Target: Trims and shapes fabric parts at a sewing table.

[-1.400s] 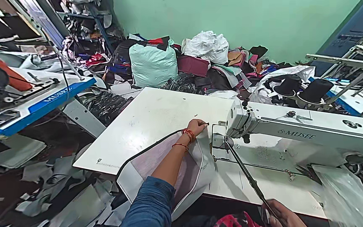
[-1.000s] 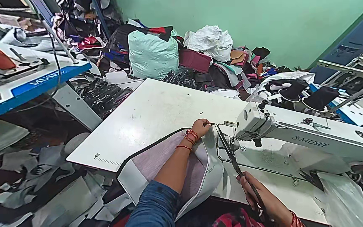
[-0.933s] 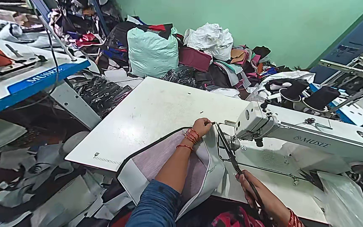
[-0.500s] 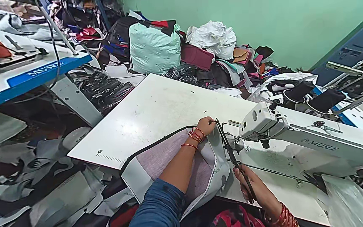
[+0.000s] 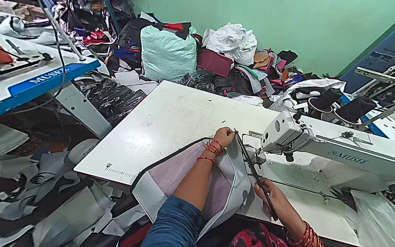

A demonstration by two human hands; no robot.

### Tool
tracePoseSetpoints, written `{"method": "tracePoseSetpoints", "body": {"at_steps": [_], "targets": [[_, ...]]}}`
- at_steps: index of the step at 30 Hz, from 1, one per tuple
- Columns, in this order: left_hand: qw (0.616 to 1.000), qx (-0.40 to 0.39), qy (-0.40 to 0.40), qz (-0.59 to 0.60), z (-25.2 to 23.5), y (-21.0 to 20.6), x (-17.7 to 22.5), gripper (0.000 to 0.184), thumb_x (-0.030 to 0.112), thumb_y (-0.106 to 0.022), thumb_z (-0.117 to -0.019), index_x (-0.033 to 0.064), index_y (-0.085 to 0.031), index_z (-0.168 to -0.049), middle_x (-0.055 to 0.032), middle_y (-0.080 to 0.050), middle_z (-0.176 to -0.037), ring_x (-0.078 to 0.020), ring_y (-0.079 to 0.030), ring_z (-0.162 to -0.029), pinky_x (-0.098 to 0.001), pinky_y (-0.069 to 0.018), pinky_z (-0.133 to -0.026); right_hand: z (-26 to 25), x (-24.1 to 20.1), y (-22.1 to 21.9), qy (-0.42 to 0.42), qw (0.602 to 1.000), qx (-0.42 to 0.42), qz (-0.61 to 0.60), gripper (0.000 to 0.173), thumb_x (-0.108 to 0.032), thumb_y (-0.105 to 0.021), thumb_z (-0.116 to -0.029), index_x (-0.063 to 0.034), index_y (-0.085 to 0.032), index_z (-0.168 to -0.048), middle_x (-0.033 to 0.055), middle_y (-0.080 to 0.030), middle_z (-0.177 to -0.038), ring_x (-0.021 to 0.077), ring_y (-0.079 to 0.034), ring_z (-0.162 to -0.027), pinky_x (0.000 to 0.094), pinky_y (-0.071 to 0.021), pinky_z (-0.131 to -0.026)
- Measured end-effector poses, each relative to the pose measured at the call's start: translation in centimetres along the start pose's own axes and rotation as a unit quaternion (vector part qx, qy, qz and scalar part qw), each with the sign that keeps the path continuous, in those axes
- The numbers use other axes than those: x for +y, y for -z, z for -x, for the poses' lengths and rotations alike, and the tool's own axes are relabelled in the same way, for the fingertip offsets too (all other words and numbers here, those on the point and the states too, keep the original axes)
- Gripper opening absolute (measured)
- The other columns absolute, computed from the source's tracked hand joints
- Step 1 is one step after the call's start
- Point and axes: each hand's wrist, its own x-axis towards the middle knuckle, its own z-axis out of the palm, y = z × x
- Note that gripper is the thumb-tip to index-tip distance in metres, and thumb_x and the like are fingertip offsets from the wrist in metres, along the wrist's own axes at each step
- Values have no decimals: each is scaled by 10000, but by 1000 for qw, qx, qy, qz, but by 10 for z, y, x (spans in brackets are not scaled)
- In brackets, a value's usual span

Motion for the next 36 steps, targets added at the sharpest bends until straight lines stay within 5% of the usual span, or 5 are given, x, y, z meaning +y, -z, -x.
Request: {"method": "tracePoseSetpoints", "body": {"at_steps": [16,24,36], "targets": [[1000,7,-2,3,0,-1,-1,240,133,-550,-1045,-70,-676,-1061,-187,-663,-929,-256,-620,-869,-441,-495,-849,-2,4,-4,8,999,28,37,491,-401,-719,-908,-31,-567,-1192,-13,-533,-727,50,-457,-496,230,-408,-467],[1000,12,-5,20,3,-1,1,231,129,-562,-1045,-77,-667,-1047,-179,-647,-904,-244,-600,-833,-430,-493,-822,-2,6,-3,15,997,40,60,416,-344,-760,-912,-26,-591,-1121,-10,-530,-686,61,-457,-487,234,-398,-462],[998,26,-51,-15,3,-4,-3,209,115,-566,-1047,-55,-683,-1077,-190,-681,-917,-264,-642,-841,-454,-518,-833,54,45,35,-18,999,-18,-35,433,-463,-699,-873,-111,-599,-1107,-88,-528,-657,11,-442,-439,193,-401,-414]]}}
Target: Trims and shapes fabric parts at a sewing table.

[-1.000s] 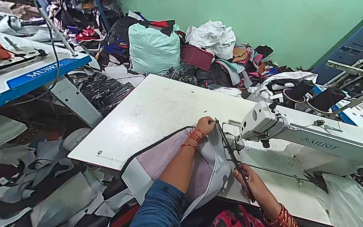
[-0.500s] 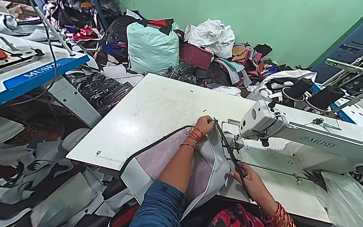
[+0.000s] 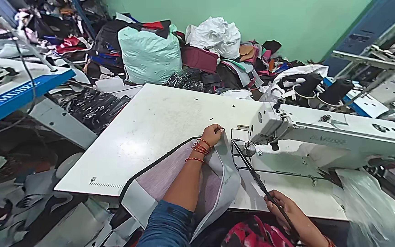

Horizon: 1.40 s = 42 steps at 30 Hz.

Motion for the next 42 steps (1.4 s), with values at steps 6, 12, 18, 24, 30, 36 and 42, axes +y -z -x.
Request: {"method": "tracePoseSetpoints", "body": {"at_steps": [6,12,18,24,30,36,42], "targets": [[996,-18,-51,-70,3,-3,-3,267,126,-532,-1067,-87,-661,-1164,-268,-692,-1078,-373,-676,-1006,-562,-507,-950,68,42,43,-43,997,50,30,508,-487,-741,-810,-101,-637,-1124,-97,-575,-713,-7,-491,-523,191,-423,-491],[973,106,-149,-142,-3,-3,7,315,71,-434,-1066,-149,-584,-1234,-346,-650,-1154,-445,-649,-1101,-573,-473,-1009,88,44,69,-107,977,134,126,544,-465,-770,-890,-9,-618,-1144,84,-581,-832,200,-545,-733,419,-468,-708],[937,179,-171,-245,-38,24,37,395,160,-362,-1100,-127,-572,-1272,-373,-587,-1282,-537,-544,-1252,-713,-334,-1067,55,19,85,-165,938,168,256,565,-411,-731,-929,8,-588,-1280,245,-672,-1095,417,-655,-1051,603,-499,-891],[930,197,-98,-295,-42,60,79,450,221,-537,-1056,-16,-529,-1439,-355,-477,-1465,-574,-413,-1380,-758,-331,-1046,8,18,90,-80,931,230,273,605,-166,-731,-927,31,-498,-1449,325,-595,-1315,508,-584,-1212,687,-442,-986],[950,63,-42,-302,43,56,66,351,76,-521,-1039,-56,-558,-1362,-342,-515,-1405,-515,-497,-1315,-636,-409,-1080,6,21,88,3,902,270,336,531,-43,-753,-889,89,-569,-1370,413,-567,-1280,629,-516,-1212,763,-429,-911],[932,-92,3,-350,108,14,10,648,370,-599,-999,26,-452,-1528,-269,-385,-1589,-473,-337,-1483,-665,-262,-1178,-21,-30,44,119,944,130,279,322,-167,-591,-1039,25,-644,-1292,261,-683,-1173,437,-647,-1122,610,-486,-982],[896,-78,115,-421,156,-6,13,609,325,-484,-1064,246,-288,-1635,-194,-179,-1702,-505,-101,-1555,-803,-89,-1129,-80,-76,-16,113,975,-39,187,345,-165,-473,-1092,27,-572,-1362,208,-672,-1179,281,-673,-1033,430,-519,-954]]}}
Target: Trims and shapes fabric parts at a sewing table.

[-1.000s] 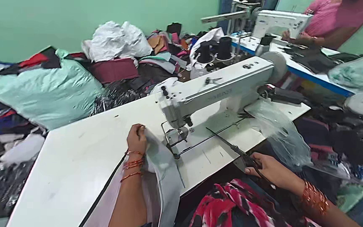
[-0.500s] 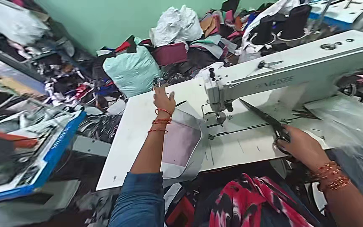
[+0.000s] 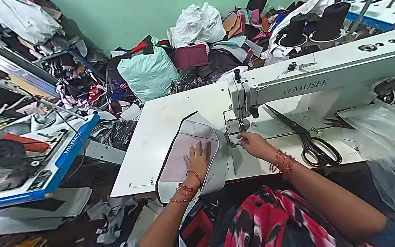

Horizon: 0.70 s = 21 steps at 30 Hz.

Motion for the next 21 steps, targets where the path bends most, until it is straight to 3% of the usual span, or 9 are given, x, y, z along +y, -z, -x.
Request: {"method": "tracePoseSetpoints", "body": {"at_steps": [3,8,10,12,16,19,21], "targets": [[1000,10,24,-4,13,-6,-6,633,236,-494,-1059,252,-254,-1644,-193,-144,-1710,-506,-93,-1555,-803,-96,-1129,-31,-13,-8,17,1000,2,24,322,-147,-477,-1086,33,-602,-1323,234,-657,-1238,337,-637,-1157,492,-468,-1035],[997,67,15,32,27,-17,-17,610,413,-418,-1049,244,-318,-1627,-203,-205,-1693,-517,-133,-1545,-800,-102,-1128,-93,-31,-22,29,999,3,36,281,-205,-524,-1079,28,-653,-1167,223,-669,-998,348,-656,-907,532,-514,-844],[997,66,15,39,28,-17,-17,606,460,-396,-1056,241,-341,-1618,-205,-220,-1688,-524,-136,-1542,-800,-94,-1131,-114,-42,-27,33,998,-8,58,337,-271,-537,-1078,45,-653,-1102,232,-652,-980,351,-645,-888,526,-510,-821],[999,33,34,28,26,-11,-13,594,472,-385,-1073,264,-319,-1625,-181,-203,-1699,-501,-110,-1555,-784,-81,-1149,-131,-55,-30,26,994,-35,102,405,-300,-573,-1058,93,-666,-1093,296,-661,-1092,427,-636,-1065,595,-476,-928],[997,-10,71,16,23,-2,-5,567,379,-458,-1075,321,-315,-1620,-134,-190,-1712,-470,-98,-1567,-769,-81,-1162,-125,-92,-41,-53,970,-79,226,313,-76,-541,-1017,136,-601,-1238,318,-543,-1386,473,-471,-1363,628,-424,-1049],[995,-48,81,20,22,11,-2,601,404,-456,-1075,304,-267,-1636,-133,-176,-1715,-470,-80,-1568,-763,-77,-1164,-121,-96,-48,-37,965,-87,244,311,-64,-484,-1040,145,-588,-1245,319,-566,-1365,465,-512,-1337,607,-436,-1047],[997,-44,64,20,15,14,-4,665,515,-443,-1054,263,-260,-1642,-188,-261,-1677,-488,-163,-1545,-734,-119,-1178,-124,-90,-50,-18,965,-96,245,296,-78,-479,-1043,138,-598,-1208,322,-598,-1310,463,-561,-1281,609,-457,-1019]]}}
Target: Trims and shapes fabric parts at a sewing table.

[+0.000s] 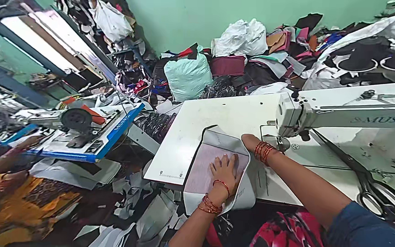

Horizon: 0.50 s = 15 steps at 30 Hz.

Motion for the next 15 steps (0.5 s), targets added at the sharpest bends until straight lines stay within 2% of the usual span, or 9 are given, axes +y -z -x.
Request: {"method": "tracePoseSetpoints", "body": {"at_steps": [2,3,5,7,11,13,15], "targets": [[998,39,-39,8,-10,-2,-2,689,530,-470,-1037,167,-350,-1610,-258,-400,-1579,-488,-292,-1495,-670,-170,-1207,-2,4,-1,26,1000,-3,12,281,-90,-487,-1043,129,-614,-1165,318,-626,-1251,457,-599,-1223,610,-472,-987],[996,56,-64,15,-14,-2,-1,669,484,-501,-1039,105,-397,-1580,-279,-433,-1544,-484,-304,-1490,-633,-165,-1228,-4,5,-2,38,999,-6,23,270,-91,-498,-1039,125,-623,-1145,316,-634,-1230,456,-609,-1205,612,-478,-976],[988,93,-116,31,-21,-7,2,558,296,-566,-1019,29,-489,-1503,-285,-454,-1529,-486,-264,-1513,-589,-172,-1247,-8,9,-3,57,997,-9,43,251,-101,-537,-1021,117,-638,-1095,309,-650,-1183,456,-627,-1164,621,-488,-940],[985,104,-133,38,-26,-11,3,501,178,-555,-1017,12,-504,-1486,-283,-424,-1556,-486,-223,-1532,-581,-216,-1237,-9,9,-4,65,996,-16,55,240,-104,-559,-1008,110,-639,-1082,306,-653,-1171,459,-630,-1153,634,-488,-922],[985,105,-130,40,-26,-16,0,597,373,-537,-1039,23,-463,-1517,-255,-393,-1590,-445,-212,-1549,-577,-205,-1241,-5,9,-4,82,995,-14,58,254,-91,-526,-1032,122,-618,-1135,326,-632,-1205,480,-609,-1186,637,-475,-951],[983,117,-138,44,-25,-16,-2,635,387,-539,-1032,17,-432,-1536,-278,-379,-1590,-471,-209,-1542,-595,-205,-1234,-3,9,1,97,995,1,0,261,-91,-486,-1051,122,-587,-1162,327,-626,-1188,463,-612,-1167,612,-471,-964],[980,126,-144,46,-23,-17,-1,624,363,-550,-1025,44,-429,-1547,-301,-386,-1576,-510,-242,-1518,-621,-232,-1214,0,12,3,110,988,41,-99,226,-71,-513,-1039,109,-565,-1166,306,-630,-1098,423,-627,-1060,573,-473,-931]]}}
